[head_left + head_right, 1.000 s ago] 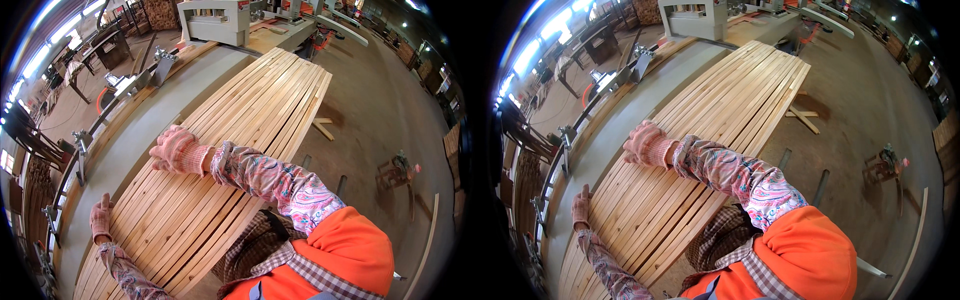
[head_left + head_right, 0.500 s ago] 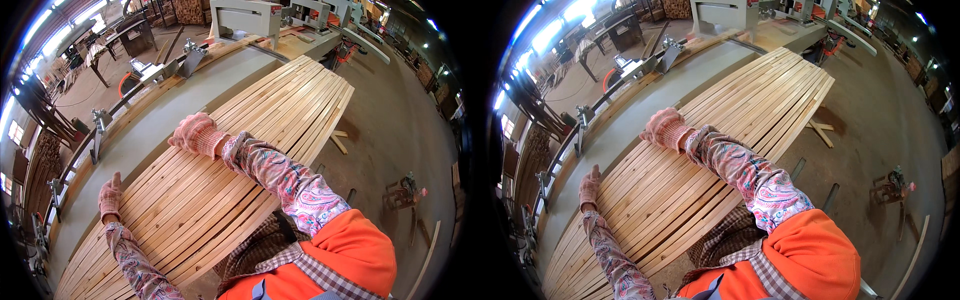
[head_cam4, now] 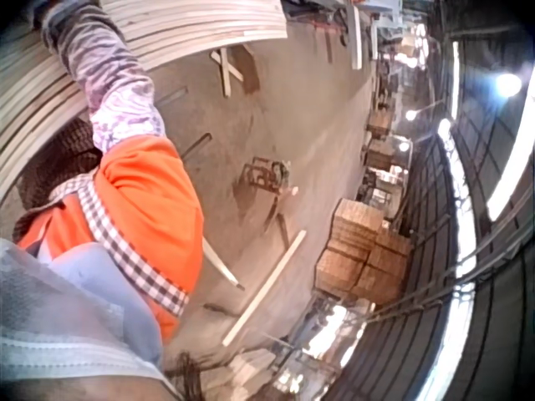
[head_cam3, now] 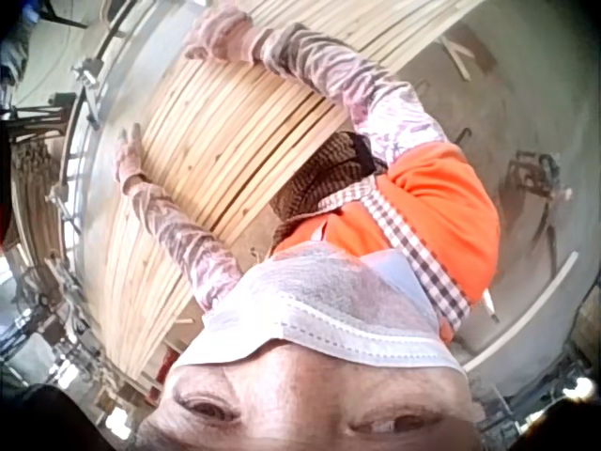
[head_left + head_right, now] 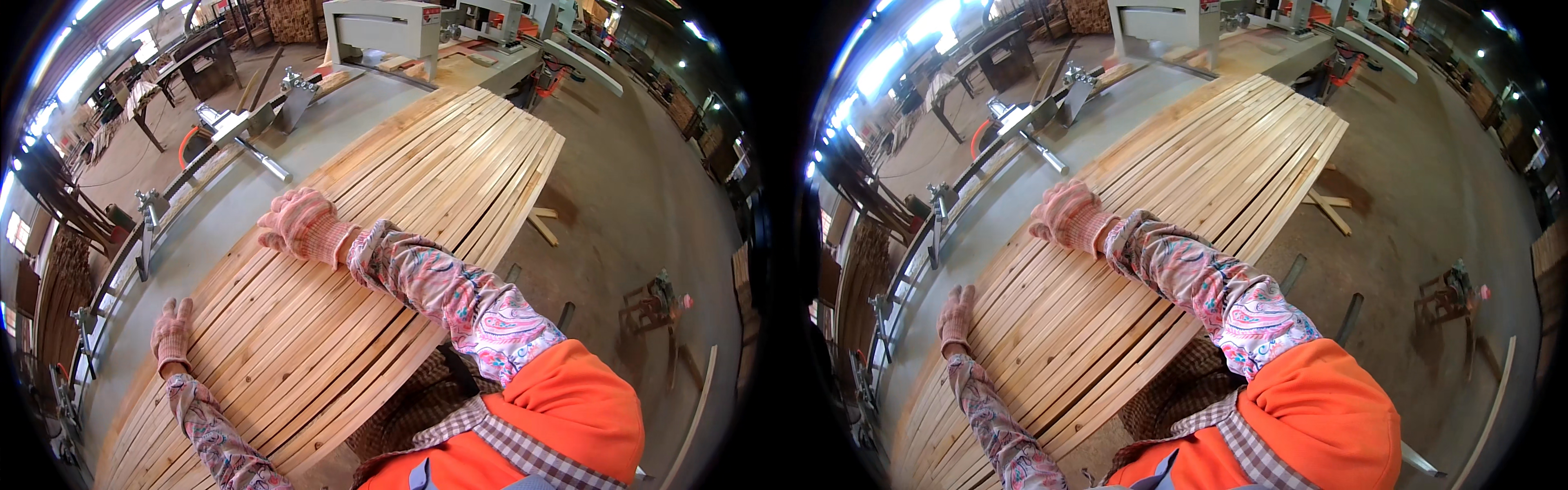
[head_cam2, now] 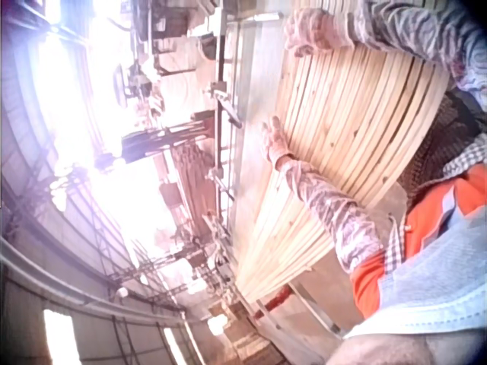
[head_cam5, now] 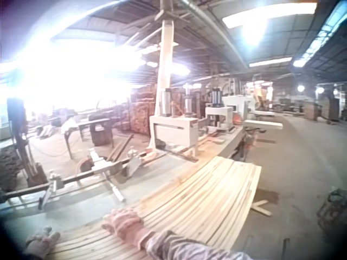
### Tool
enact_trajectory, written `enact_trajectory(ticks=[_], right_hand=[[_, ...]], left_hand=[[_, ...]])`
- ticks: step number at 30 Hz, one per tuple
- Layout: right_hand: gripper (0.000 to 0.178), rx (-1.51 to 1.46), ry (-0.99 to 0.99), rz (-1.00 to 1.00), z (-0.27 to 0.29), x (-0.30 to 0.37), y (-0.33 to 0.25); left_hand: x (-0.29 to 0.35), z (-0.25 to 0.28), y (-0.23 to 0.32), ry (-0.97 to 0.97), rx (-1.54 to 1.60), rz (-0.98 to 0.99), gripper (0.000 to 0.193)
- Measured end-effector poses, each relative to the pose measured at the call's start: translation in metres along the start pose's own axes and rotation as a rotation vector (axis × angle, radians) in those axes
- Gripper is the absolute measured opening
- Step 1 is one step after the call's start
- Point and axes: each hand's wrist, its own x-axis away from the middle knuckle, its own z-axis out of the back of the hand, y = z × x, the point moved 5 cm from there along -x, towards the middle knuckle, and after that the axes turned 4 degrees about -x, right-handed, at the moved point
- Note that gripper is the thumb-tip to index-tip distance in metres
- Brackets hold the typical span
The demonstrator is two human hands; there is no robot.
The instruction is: The person picks up thin wooden planks from a conveyor belt and stacks them in a neat pile. They repeatedly lift the planks, align them, and place them onto a growing stack on the floor.
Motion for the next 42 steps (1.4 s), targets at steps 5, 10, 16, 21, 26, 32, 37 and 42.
enact_trajectory(ticks=[5, 10, 16, 21, 26, 32, 37, 42], right_hand=[[0.045, 0.028, -0.130, -0.076, -0.002, -0.002, 0.002], [0.046, 0.009, -0.108, -0.048, 0.003, 0.000, -0.001], [0.049, -0.023, -0.091, -0.045, 0.004, 0.001, 0.002], [0.048, -0.004, 0.061, 0.050, 0.003, 0.001, 0.000], [0.039, 0.026, 0.282, 0.129, -0.004, 0.007, 0.008], [0.044, 0.037, -0.057, 0.038, 0.000, 0.001, -0.003], [0.046, 0.039, -0.114, 0.024, 0.001, 0.002, -0.002], [0.048, 0.038, -0.160, -0.009, 0.001, 0.000, -0.004]], left_hand=[[0.006, 0.003, 0.021, -0.018, -0.197, -0.242, 0.040], [-0.003, -0.008, 0.004, -0.076, -0.137, -0.097, 0.036], [0.008, 0.007, 0.015, 0.053, -0.014, -0.066, 0.053], [0.019, 0.032, 0.007, 0.166, 0.173, 0.145, 0.060], [0.013, 0.021, 0.017, -0.041, 0.192, 0.123, 0.053], [0.002, -0.019, -0.010, -0.004, -0.260, -0.304, 0.044], [-0.002, -0.024, -0.011, 0.020, -0.231, -0.273, 0.037], [-0.008, -0.020, 0.000, -0.003, -0.042, -0.149, 0.061]])
